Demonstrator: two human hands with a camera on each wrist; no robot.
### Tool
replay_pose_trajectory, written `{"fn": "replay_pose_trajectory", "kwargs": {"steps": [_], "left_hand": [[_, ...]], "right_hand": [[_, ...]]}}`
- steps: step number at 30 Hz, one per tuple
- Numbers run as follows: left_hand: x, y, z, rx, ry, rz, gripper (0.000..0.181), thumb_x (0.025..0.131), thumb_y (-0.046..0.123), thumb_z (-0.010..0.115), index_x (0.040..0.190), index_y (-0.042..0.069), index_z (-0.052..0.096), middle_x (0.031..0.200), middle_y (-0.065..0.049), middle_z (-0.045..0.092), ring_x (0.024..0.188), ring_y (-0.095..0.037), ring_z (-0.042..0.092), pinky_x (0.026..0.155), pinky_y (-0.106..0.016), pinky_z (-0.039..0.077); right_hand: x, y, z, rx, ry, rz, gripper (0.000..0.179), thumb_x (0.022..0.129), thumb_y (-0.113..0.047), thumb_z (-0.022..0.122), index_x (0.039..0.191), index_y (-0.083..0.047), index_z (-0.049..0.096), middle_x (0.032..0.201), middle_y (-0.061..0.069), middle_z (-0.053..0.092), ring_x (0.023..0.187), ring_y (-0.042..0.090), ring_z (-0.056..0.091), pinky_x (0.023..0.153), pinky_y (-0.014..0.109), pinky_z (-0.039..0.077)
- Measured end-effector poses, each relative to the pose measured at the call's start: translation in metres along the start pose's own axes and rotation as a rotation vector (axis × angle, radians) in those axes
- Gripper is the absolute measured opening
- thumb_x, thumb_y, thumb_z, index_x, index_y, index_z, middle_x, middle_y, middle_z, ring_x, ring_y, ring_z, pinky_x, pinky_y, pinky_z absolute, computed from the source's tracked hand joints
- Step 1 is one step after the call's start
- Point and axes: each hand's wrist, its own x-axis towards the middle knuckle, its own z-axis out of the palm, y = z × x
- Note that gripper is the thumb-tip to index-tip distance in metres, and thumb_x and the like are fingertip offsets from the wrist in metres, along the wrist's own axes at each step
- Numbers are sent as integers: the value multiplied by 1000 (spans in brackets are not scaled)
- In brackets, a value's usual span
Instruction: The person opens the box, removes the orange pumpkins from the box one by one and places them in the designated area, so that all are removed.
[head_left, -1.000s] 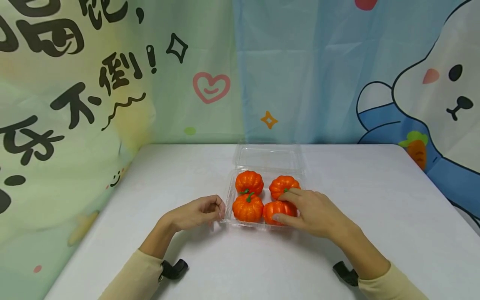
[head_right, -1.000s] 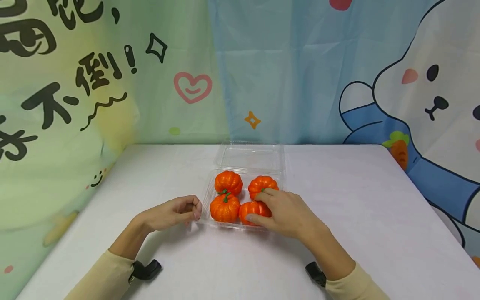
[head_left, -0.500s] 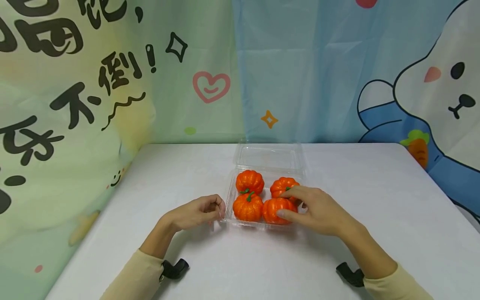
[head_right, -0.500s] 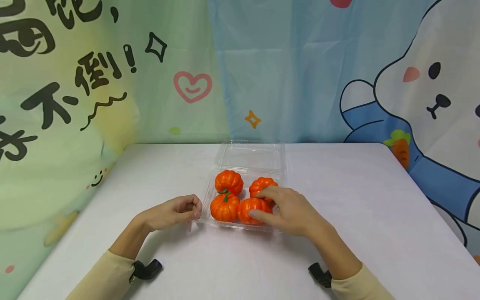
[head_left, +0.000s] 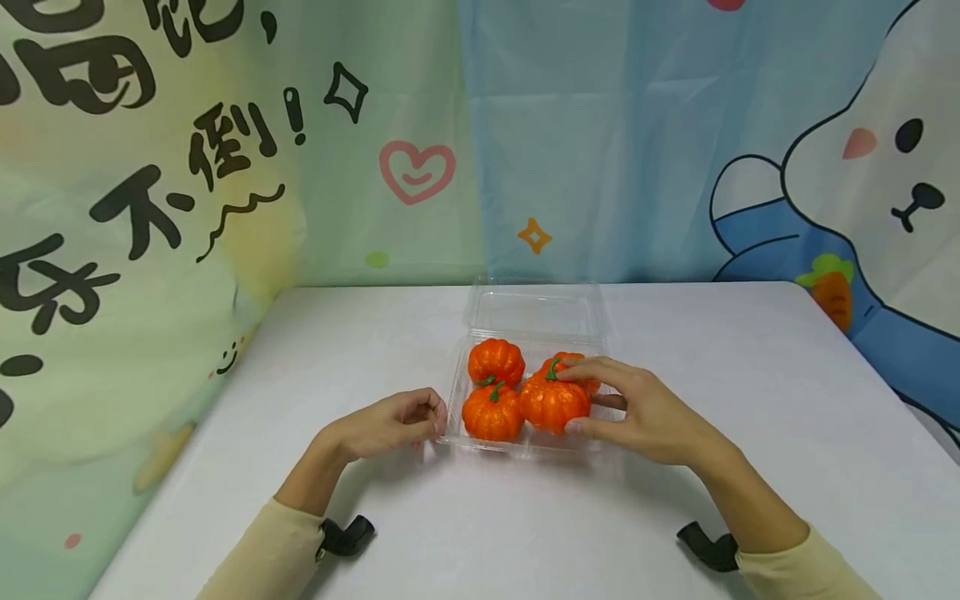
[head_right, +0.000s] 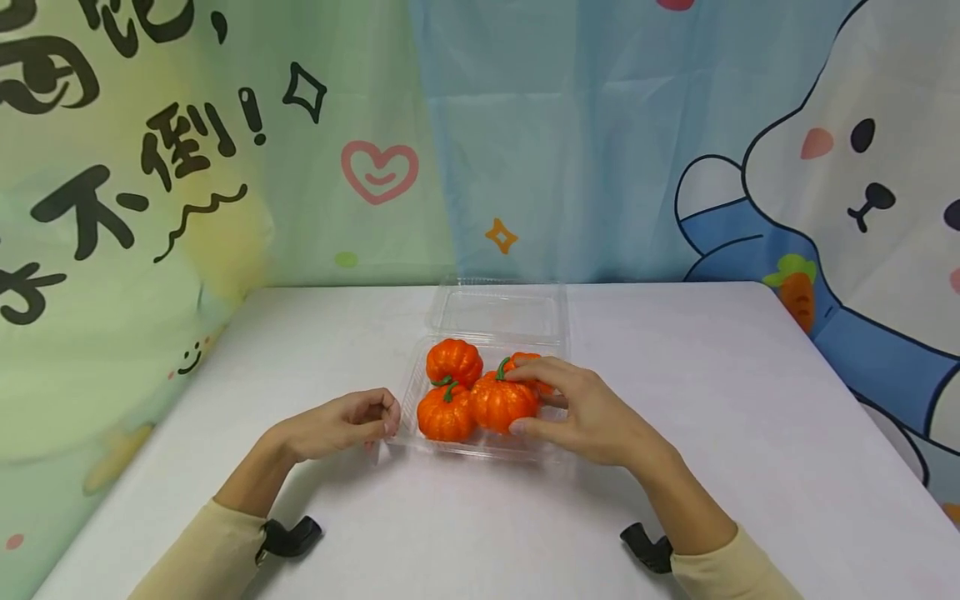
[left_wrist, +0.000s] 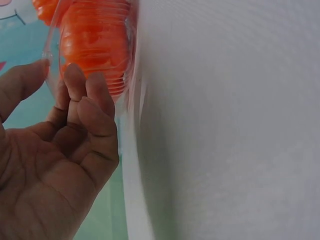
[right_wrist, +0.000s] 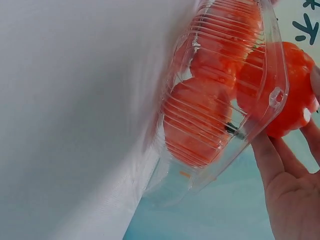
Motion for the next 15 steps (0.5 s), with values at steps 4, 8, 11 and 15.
{"fn": "replay_pose_trajectory", "kwargs": {"steps": [4,8,11,15], "left_hand": [[0,-1,0,2,0,-5,12,101,3,50,111,-2,54,95,-6,58,91,-30,57,70,-25,47],[0,-1,1,10,5,-15,11,100,4,50,110,-1,54,95,-8,58,91,-30,58,69,-26,47],[0,1,1,21,11,-19,11,100,5,52,109,0,54,95,-8,58,91,-30,58,69,-26,47],[-1,1,0,31,13,-14,10,100,6,53,109,0,54,94,-8,58,90,-30,59,68,-26,47]], "right_hand": [[0,0,0,-35,13,-4,51,91,-26,80,137,-22,60,145,2,56,132,28,56,98,45,55],[0,-1,0,-48,53,-26,58,90,-20,81,143,-18,55,150,4,51,133,30,55,98,46,54],[1,-2,-2,-29,66,-40,64,88,-18,82,145,-17,52,148,3,51,133,30,56,98,44,54],[1,-3,-4,-24,85,-76,69,86,-15,84,147,-16,51,147,3,52,132,27,56,97,39,55]]}}
